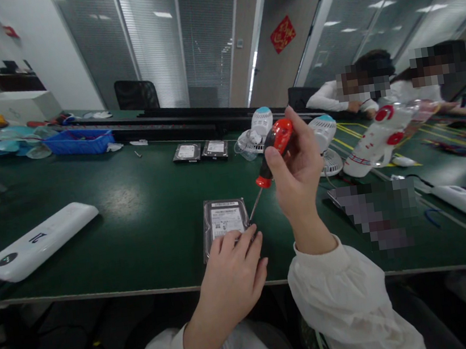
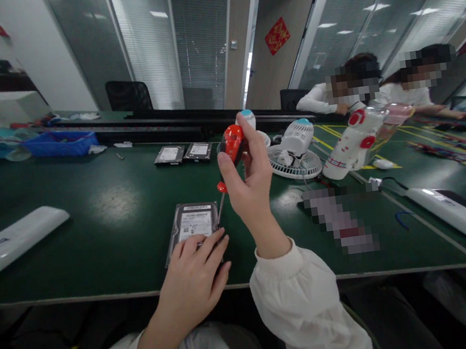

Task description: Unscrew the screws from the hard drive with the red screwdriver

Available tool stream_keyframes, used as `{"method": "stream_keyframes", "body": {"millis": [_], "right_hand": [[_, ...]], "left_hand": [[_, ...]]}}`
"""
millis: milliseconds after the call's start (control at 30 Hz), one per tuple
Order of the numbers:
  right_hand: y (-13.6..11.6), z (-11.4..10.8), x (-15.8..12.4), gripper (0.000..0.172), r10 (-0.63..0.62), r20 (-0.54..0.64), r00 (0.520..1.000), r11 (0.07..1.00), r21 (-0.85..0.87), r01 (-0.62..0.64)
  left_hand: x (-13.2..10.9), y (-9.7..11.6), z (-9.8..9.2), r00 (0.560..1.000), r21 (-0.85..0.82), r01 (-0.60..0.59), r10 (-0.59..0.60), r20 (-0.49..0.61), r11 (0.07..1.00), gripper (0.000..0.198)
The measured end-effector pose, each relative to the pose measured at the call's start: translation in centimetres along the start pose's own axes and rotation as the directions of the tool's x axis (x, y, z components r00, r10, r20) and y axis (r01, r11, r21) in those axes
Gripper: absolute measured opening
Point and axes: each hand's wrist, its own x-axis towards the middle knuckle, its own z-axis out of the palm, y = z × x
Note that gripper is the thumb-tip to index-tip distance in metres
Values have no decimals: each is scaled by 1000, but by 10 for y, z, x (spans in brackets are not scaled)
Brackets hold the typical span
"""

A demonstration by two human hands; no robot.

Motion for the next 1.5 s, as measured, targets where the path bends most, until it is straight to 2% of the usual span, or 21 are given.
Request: {"method": "stream_keyframes", "body": {"millis": [200, 367, 467, 600, 733, 833, 933, 1033, 1100, 1267, 1367, 1500], "right_hand": [[2, 0, 0, 48, 12, 58, 998, 998, 59, -15], [-7, 3, 1, 55, -33, -29, 999, 999, -10, 33], [-7, 3, 1, 53, -42, -26, 999, 999, -36, 41], [-2, 5, -1, 49, 33, 53, 998, 996, 85, -37], [0, 5, -1, 47, 53, 99, 994, 980, 187, -71], [-2, 5, -1, 46, 65, 97, 993, 990, 121, -77], [-3, 5, 0, 53, 33, -11, 999, 999, 8, -32], [-2, 4, 0, 51, 1, -83, 997, 999, -47, -5], [-1, 3, 0, 48, 2, -64, 998, 1000, -30, -4], [2, 2, 0, 47, -6, 26, 1000, 990, 142, 2], [-1, 3, 0, 48, 14, 39, 999, 997, 76, -16], [-5, 4, 2, 51, -26, -44, 999, 1000, -17, 26]], "left_hand": [[0, 0, 0, 1000, 3, -1, 1, 1, 1000, 40], [1, 0, -1, 1000, 1, -5, 5, -1, 1000, 40], [1, 1, 0, 1000, 0, -6, 6, -1, 1000, 40], [0, 1, 0, 1000, -8, 2, -2, 2, 1000, 40], [1, 1, -2, 1000, -8, -2, 2, 7, 1000, 40], [1, 1, -2, 1000, -10, 0, 0, 6, 1000, 40], [0, 1, -1, 1000, -12, 7, -7, 14, 1000, 40], [0, 1, -1, 1000, -10, 5, -5, 13, 1000, 40], [1, 1, 0, 1000, -11, 3, -3, 9, 1000, 40], [1, 1, -1, 1000, -16, 9, -9, 9, 1000, 40], [1, 1, -1, 1000, -11, 7, -7, 12, 1000, 40], [0, 0, -2, 1000, -12, 2, -2, 16, 1000, 40]]}}
